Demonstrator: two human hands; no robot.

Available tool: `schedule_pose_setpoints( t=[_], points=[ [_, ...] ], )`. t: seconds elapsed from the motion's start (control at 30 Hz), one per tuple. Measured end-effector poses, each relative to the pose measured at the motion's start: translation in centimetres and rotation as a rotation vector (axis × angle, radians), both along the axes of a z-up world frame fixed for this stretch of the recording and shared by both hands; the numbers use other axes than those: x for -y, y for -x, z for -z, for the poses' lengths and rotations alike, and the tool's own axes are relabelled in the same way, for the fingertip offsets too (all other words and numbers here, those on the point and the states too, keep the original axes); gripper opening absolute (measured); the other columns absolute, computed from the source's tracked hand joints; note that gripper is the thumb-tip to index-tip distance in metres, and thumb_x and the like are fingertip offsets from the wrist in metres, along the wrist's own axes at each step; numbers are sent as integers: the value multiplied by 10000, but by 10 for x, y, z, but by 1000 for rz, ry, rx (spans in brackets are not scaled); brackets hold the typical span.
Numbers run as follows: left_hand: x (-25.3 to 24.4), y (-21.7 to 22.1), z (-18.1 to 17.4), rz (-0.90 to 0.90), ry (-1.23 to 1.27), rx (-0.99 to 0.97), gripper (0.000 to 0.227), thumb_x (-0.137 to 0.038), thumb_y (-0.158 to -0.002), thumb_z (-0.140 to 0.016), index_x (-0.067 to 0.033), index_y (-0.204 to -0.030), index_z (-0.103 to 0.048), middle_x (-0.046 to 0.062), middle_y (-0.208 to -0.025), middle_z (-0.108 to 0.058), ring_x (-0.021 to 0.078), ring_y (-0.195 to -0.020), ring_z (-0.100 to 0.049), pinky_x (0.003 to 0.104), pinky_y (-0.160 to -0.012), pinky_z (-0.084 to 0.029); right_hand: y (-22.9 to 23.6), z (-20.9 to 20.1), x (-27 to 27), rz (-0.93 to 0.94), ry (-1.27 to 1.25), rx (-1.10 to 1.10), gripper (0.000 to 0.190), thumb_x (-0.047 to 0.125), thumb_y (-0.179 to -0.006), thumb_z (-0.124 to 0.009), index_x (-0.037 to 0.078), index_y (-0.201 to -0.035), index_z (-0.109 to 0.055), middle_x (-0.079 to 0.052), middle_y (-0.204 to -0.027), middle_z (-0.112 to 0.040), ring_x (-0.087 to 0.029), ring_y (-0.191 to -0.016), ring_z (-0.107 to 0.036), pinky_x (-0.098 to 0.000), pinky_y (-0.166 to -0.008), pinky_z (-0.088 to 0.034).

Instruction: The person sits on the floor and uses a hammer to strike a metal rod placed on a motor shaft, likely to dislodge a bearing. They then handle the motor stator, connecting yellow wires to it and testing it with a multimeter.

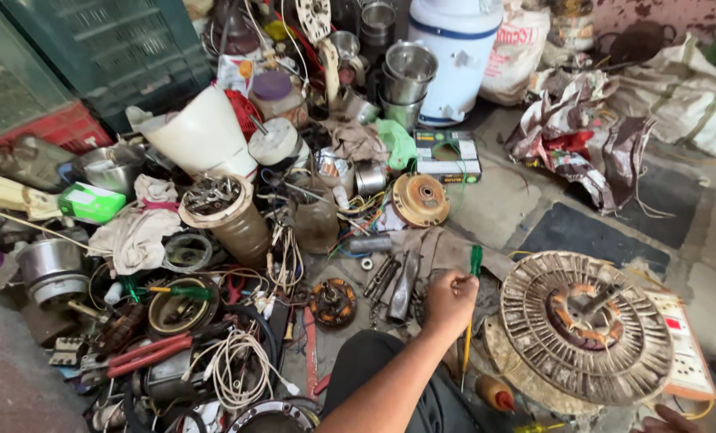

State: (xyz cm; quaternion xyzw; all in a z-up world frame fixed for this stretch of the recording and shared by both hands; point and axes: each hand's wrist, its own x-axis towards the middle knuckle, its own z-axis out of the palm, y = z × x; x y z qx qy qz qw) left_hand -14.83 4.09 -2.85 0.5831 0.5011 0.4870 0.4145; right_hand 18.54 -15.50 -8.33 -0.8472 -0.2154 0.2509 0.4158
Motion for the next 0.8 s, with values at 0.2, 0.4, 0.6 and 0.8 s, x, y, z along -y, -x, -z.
schedule_pose_setpoints(
  t=[0.2, 0.4, 0.6, 0.8],
  points=[
    [15, -1, -28, 70, 80, -11, 208, -259, -859, -761, -71, -932, -711, 102, -900, -721, 252, -777, -722, 373, -702, -564, 7, 4, 5, 17, -130, -41, 465, 70, -949, -676, -34, -1397, -613, -183, -1113, -693, -269, -929, -695, -407, -754, -568],
    [44, 9, -33, 497, -6, -732, 230, -253, -931, -694, -44, -1027, -694, 200, -1073, -653, 403, -876, -678, 538, -756, -554, 33, -5, 69, 40, -249, -109, 445, 74, -960, -682, -41, -1384, -620, -173, -1052, -699, -261, -864, -701, -391, -708, -565],
    [36, 12, -46, 678, 58, -1005, 351, -333, -889, -702, -46, -1087, -737, 205, -1113, -720, 383, -1041, -706, 511, -875, -568, 52, -38, 65, -6, -198, -83, 421, 80, -951, -665, -36, -1353, -620, -138, -1039, -697, -224, -860, -701, -360, -695, -563],
    [-66, 20, -33, 467, 78, -959, 426, -289, -852, -713, -27, -1182, -656, 242, -1179, -666, 421, -1089, -664, 534, -906, -545, 68, -54, 68, -46, -224, -63, 412, 96, -969, -649, -34, -1358, -611, -120, -1051, -699, -201, -852, -696, -328, -704, -554]
  ],
)
